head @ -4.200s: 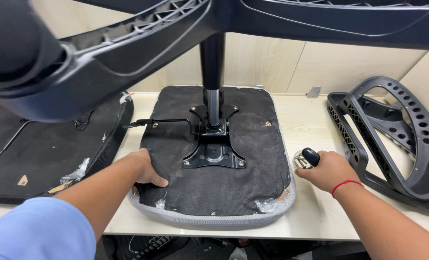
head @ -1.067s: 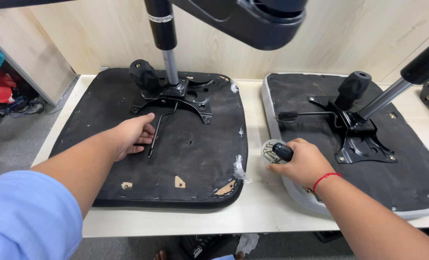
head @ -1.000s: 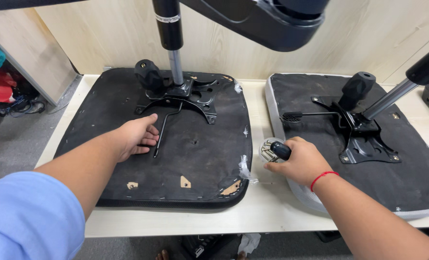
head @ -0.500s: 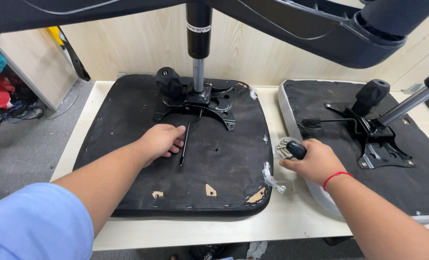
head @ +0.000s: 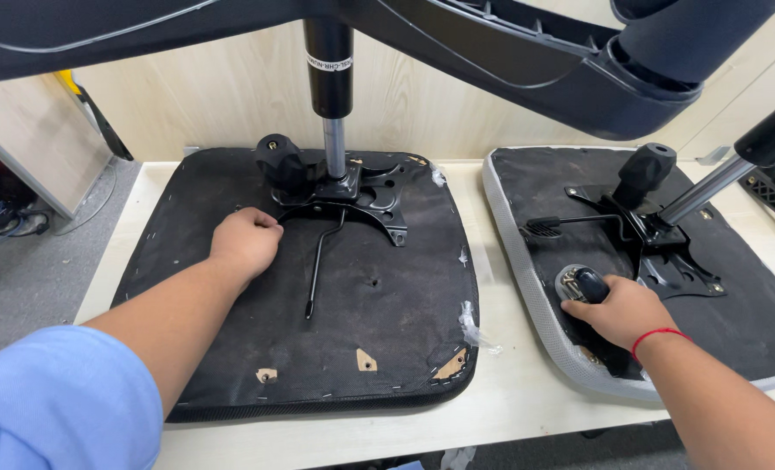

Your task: The person attaches a black office chair seat to a five-star base using a screwdriver. They align the seat, insert screws, and tighten them to secure the seat to the base.

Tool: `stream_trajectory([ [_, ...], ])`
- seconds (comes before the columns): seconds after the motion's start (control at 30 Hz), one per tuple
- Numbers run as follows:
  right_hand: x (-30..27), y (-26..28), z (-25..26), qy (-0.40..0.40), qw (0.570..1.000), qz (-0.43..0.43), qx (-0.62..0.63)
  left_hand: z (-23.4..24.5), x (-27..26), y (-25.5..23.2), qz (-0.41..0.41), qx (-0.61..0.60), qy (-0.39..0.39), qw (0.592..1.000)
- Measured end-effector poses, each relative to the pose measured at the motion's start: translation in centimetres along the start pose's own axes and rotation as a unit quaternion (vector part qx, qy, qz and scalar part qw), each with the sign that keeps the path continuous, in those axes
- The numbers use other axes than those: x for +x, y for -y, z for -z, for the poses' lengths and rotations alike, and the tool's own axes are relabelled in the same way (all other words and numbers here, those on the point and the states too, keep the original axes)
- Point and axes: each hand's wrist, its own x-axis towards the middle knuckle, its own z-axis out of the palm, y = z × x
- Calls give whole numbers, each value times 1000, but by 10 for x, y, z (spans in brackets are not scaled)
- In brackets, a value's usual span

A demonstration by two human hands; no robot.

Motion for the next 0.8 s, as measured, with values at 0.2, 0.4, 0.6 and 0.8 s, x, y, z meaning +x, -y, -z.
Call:
stream_trajectory([
  [0.2, -23, 26, 1, -157, 980, 119, 32, -2, 22, 12, -99, 102, 34, 989],
  [0.4, -33, 129, -2, 21, 973, 187, 130, 8, 13, 6, -58, 297, 103, 947],
  [0.6, -30, 204, -24, 183, 944, 162, 221, 25, 14, -4, -53, 320, 162, 932],
  [0.8, -19, 225, -49, 197, 933, 225, 202, 29, 13, -6, -38, 297, 182, 937],
])
